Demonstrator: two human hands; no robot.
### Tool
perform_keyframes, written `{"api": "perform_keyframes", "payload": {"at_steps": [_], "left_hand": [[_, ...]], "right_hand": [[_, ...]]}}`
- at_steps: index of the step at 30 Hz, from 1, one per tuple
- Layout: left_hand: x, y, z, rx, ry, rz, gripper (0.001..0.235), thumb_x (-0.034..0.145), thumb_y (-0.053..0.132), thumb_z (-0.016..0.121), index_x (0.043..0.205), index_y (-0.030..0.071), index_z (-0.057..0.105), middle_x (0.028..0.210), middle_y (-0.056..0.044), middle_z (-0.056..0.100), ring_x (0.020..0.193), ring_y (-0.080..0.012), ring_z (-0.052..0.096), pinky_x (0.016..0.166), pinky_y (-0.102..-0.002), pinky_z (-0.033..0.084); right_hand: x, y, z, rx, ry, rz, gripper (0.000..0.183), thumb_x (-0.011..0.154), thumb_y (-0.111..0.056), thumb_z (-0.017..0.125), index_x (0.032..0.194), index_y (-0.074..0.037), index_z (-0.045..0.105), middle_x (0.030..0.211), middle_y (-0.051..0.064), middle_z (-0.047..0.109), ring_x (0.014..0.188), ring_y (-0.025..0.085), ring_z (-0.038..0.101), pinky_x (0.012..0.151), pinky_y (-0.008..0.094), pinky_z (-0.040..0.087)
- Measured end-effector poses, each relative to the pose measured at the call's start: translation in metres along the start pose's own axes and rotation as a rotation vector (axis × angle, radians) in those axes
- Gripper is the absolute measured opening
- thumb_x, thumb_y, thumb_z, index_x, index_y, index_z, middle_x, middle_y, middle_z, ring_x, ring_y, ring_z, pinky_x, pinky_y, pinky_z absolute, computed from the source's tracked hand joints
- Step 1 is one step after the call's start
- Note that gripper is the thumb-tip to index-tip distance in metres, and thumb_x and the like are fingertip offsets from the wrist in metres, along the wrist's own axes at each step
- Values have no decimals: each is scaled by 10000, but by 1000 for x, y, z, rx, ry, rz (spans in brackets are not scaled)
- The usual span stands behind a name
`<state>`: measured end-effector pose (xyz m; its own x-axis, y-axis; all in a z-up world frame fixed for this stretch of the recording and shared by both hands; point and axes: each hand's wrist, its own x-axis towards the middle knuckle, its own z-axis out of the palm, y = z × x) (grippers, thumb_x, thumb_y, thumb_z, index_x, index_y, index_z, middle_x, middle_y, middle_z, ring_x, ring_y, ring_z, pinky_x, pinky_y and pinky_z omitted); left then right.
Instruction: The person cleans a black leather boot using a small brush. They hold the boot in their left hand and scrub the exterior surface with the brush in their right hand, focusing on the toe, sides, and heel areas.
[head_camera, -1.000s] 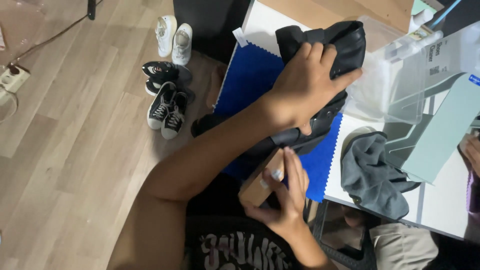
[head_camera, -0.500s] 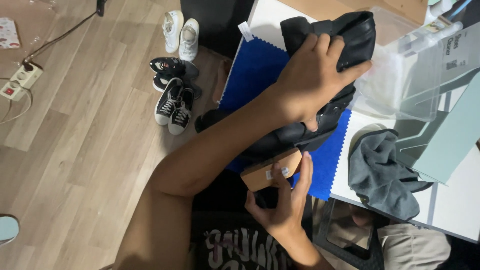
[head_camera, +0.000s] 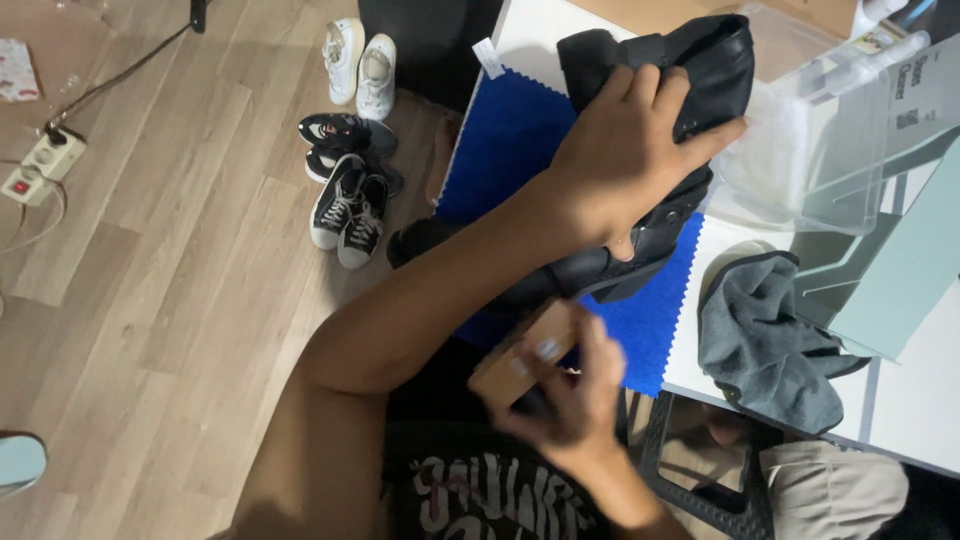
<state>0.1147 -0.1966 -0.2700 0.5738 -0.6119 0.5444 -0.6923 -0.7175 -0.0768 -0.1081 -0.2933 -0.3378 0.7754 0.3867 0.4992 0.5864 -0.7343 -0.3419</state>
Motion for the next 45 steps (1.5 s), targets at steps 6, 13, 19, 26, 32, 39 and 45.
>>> {"api": "perform_keyframes", "payload": {"at_steps": [6,13,19,26,32,39,45], "left_hand": [[-1,2,-6,12,-68,-30,1595,121,870,909,1540,353,396,1279,-234,524,1001,-280,501,897,-395,405],[0,2,2,33,35,-32,1585,63,889,883,1490,345,461,1185,-174,542,926,-257,500,856,-390,421],[1,0,3,-11,-23,-35,1575,88,831,920,1507,343,439,1184,-181,524,941,-276,500,874,-400,412],[-1,0,7,-6,63,-25,1544,106,817,929,1487,303,468,1187,-184,533,959,-275,508,885,-397,434],[-2,2,2,-21,20,-12,1530,147,826,936,1504,313,452,1227,-222,531,994,-316,528,900,-424,443],[4,-3,-5,-1,-155,-12,1572,200,907,925,1554,344,357,1247,-229,541,993,-290,524,864,-406,425],[1,-3,2,10,-21,-5,1578,121,905,907,1514,338,429,1119,-156,545,927,-266,500,854,-405,428]], "right_hand": [[-28,20,-1,-57,-55,220,1016,551,-500,977,1385,-56,604,1636,383,206,1531,560,254,1193,615,245],[-10,17,-8,-61,42,53,774,653,-425,967,1278,-96,649,1520,403,393,1401,547,475,1038,544,374],[-40,51,-2,-107,-17,116,983,590,-468,976,1396,-79,571,1628,380,244,1526,557,293,1188,618,255],[23,34,-31,-69,38,-5,699,687,-472,925,1181,-57,656,1445,417,459,1321,553,533,999,519,378],[-11,61,-30,-103,-119,10,771,717,-570,841,1311,-121,642,1612,367,300,1507,518,359,1156,632,289],[-12,34,-14,26,-136,-27,694,630,-545,925,1119,-82,756,1581,335,319,1340,517,461,964,563,345],[-22,31,6,-32,-32,-23,697,721,-624,837,1148,-83,735,1525,384,342,1243,536,516,834,503,347]]}}
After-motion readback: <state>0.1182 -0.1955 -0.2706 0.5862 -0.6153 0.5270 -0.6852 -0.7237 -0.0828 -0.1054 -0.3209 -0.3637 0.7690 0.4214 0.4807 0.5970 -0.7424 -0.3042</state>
